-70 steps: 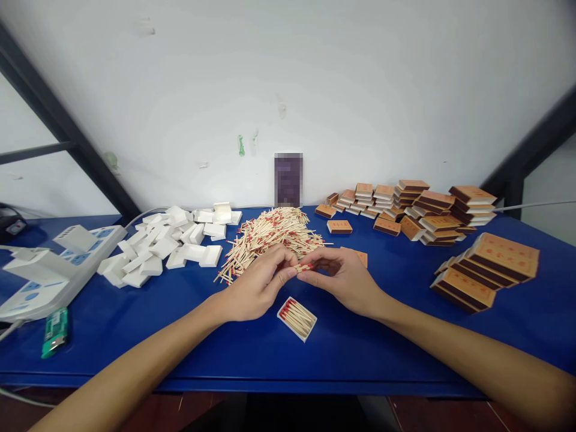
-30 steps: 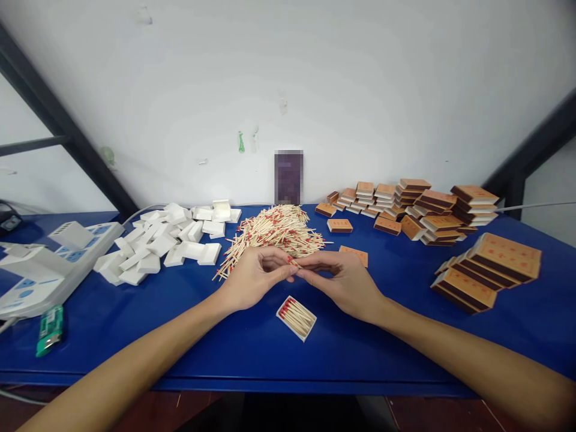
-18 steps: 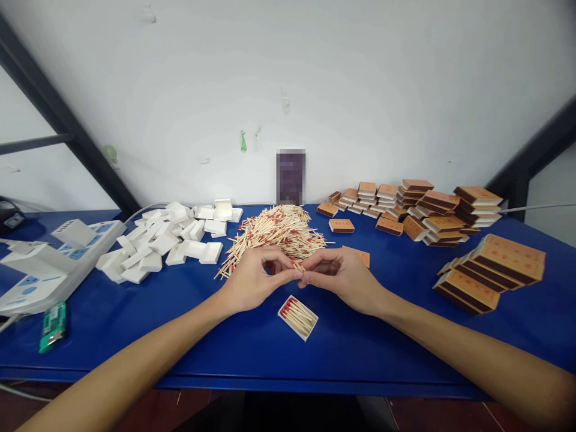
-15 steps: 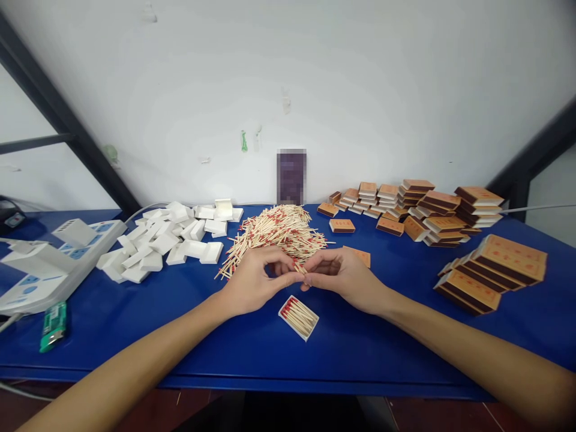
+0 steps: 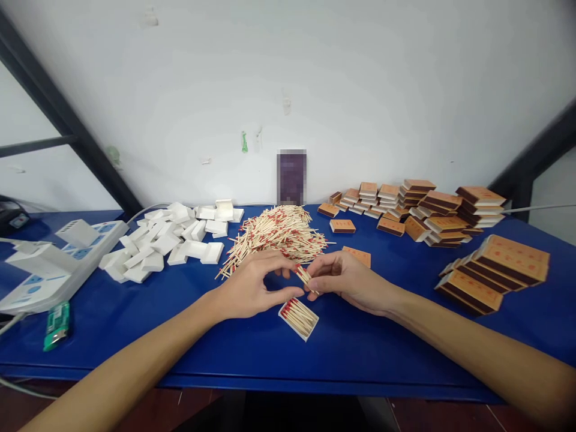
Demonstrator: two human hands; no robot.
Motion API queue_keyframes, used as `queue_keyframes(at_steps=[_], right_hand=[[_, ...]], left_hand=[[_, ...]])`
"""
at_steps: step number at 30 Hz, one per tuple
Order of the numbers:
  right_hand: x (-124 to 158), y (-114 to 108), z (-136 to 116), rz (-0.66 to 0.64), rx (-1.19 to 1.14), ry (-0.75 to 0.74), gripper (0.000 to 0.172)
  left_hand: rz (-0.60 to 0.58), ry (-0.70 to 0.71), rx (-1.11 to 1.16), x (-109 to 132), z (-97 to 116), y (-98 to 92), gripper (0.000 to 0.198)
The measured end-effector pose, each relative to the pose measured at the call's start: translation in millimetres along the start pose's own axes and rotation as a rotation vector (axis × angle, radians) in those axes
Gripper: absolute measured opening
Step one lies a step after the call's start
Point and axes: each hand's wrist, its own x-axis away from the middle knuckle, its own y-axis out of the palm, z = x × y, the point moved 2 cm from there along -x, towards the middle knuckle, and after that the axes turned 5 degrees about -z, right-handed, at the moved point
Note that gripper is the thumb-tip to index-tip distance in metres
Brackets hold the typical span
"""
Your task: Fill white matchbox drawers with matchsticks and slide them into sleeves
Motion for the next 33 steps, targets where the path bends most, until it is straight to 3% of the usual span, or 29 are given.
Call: queue_keyframes(at_steps=[5,9,14,17,20,26,29,33], right_hand=[[2.0,0.0,-2.6,-0.005,-0.069,0.031,0.02],[2.6,-1.3,-2.4,-0.035,-0.125,0.057,0.019],[1.8,-1.3,-2.9,-0.077,-0.077,0.071,0.019],[5.3,2.7,-6.9,-0.055,0.182,0.003,0.015],[12.6,9.6,-13.0,0.037,0.577,-0.194,0.008],[18.7,14.3,-11.8,0.131,1.134,-0.556,0.013],[17.2,13.3,-7.9,0.075,1.288,-0.602,0.014],[17.8,15.2,-6.0,0.006,1.363,-0.546,0.016]], left_hand=[[-0.243,-0.027,-0.053,4.5,-0.2,-3.8,0.045],[-0.35,0.026,-0.049,7.7,0.8,-2.3,0.062],[-0.355,0.026,-0.119,4.9,0.6,2.8,0.038],[-0.3,-0.015,-0.166,3.7,-3.5,4.5,0.043],[-0.276,-0.039,-0.2,3.8,-6.9,6.1,0.045],[-0.271,-0.032,-0.22,3.6,-3.9,4.0,0.051],[-0.283,-0.009,-0.244,3.7,-0.7,-0.4,0.05],[-0.305,0.007,-0.279,4.0,0.1,-2.5,0.037]])
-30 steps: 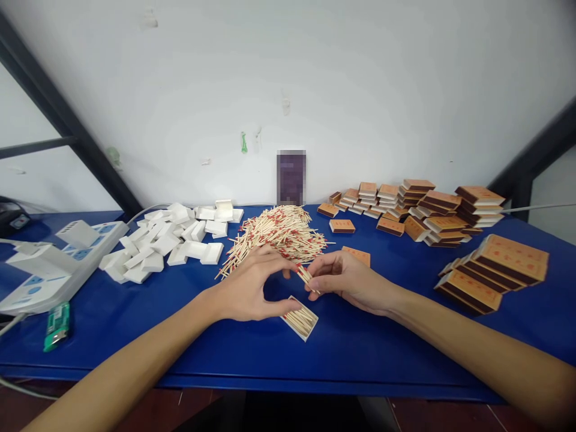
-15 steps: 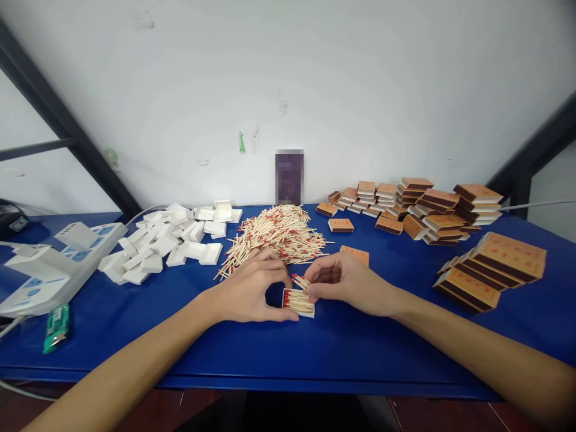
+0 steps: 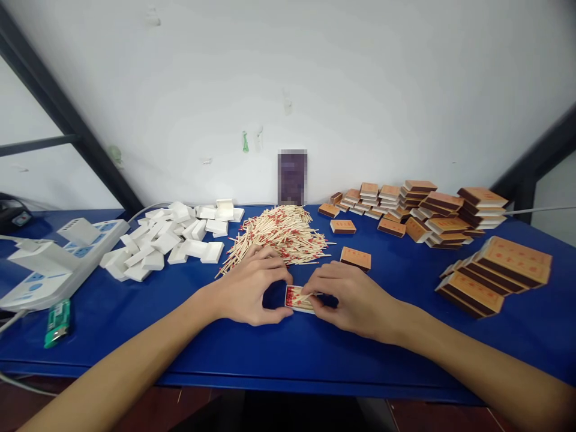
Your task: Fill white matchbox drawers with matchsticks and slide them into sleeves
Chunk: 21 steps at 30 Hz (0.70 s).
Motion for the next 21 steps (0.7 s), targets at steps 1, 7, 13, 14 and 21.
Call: queue_keyframes(at_steps=[1,7,13,14,21], right_hand=[[0.2,0.3,-0.7,-0.025,0.003,0.009,0.017],[0.4,-0.1,-2.2,-0.115,-0.055,0.07,0.021],[0.4,-4.6,-6.8,-0.201,-0.109,0.066,0.022],[0.6,-5.1,-7.1,-0.202,-0.112,0.068,0.022],[0.3,-7.7,-6.4,-0.166,-0.115,0.045,0.017]], left_hand=[[0.001,-0.002,0.001,-0.2,-0.3,0.4,0.035],[0.001,-0.006,0.026,-2.3,-0.5,3.9,0.038],[-0.008,-0.002,0.029,-2.1,-0.5,2.7,0.037],[-0.007,-0.001,0.028,-1.9,-0.5,2.5,0.037],[-0.035,0.026,0.006,-0.2,0.5,-2.8,0.03]])
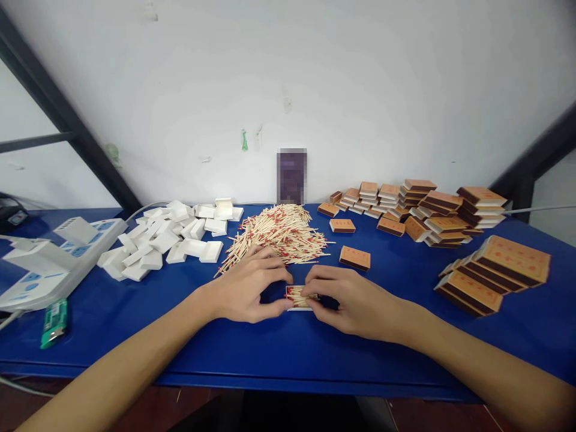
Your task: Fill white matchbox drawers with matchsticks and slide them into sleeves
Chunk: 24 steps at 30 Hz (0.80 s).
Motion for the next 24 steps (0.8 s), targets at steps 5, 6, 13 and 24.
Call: queue_keyframes(at_steps=[5,6,13,24], right_hand=[[2.4,-6.4,2.5,0.038,0.088,-0.014,0.014],[2.7,-7.5,3.4,0.03,0.103,0.002,0.014],[1.0,-6.7,6.3,-0.074,0.123,0.045,0.015],[-1.4,-2.4,5.5,-0.082,0.077,0.013,0.022]], left_hand=[[-0.018,-0.006,-0.043,1.3,-1.7,-2.3,0.024],[-0.023,-0.008,-0.051,1.4,-2.1,-1.9,0.023],[-0.027,-0.003,-0.051,0.1,-1.0,1.0,0.023],[0.008,-0.021,-0.009,-2.2,-2.5,7.9,0.021]])
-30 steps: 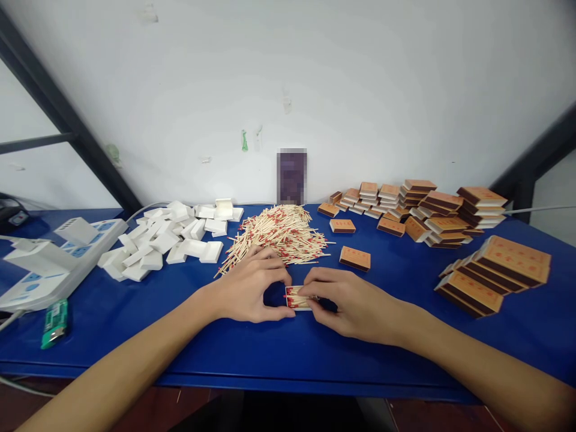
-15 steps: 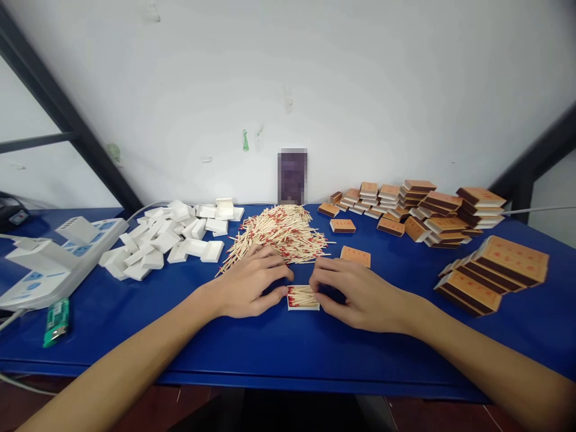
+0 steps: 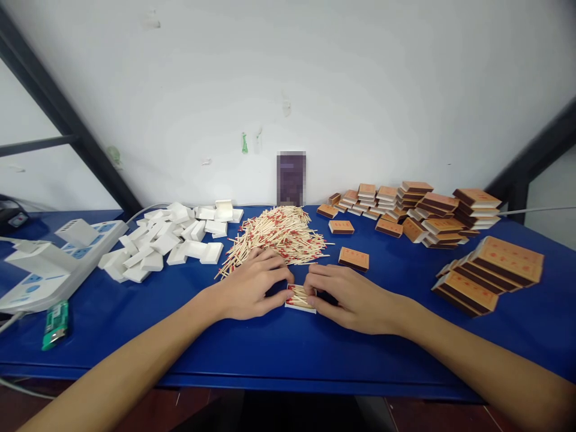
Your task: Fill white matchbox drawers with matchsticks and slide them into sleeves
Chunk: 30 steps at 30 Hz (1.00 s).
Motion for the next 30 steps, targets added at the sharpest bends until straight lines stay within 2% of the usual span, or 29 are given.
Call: queue_keyframes(at_steps=[11,17,27,30], right_hand=[[-3.6,3.3,1.2,0.016,-0.084,-0.008,0.021],[-2.3,1.3,5.4,0.05,-0.186,-0.029,0.018],[-1.9,2.4,3.2,0.019,-0.142,-0.027,0.016],[-0.5,1.6,1.6,0.016,-0.129,0.003,0.008]], left_hand=[[0.031,-0.028,0.037,-2.3,1.7,2.1,0.018],[0.011,0.013,0.028,-2.1,2.3,3.4,0.016],[-0.007,0.006,0.11,-2.3,4.3,0.9,0.018],[-0.011,0.01,0.127,-0.4,5.3,-0.8,0.023]])
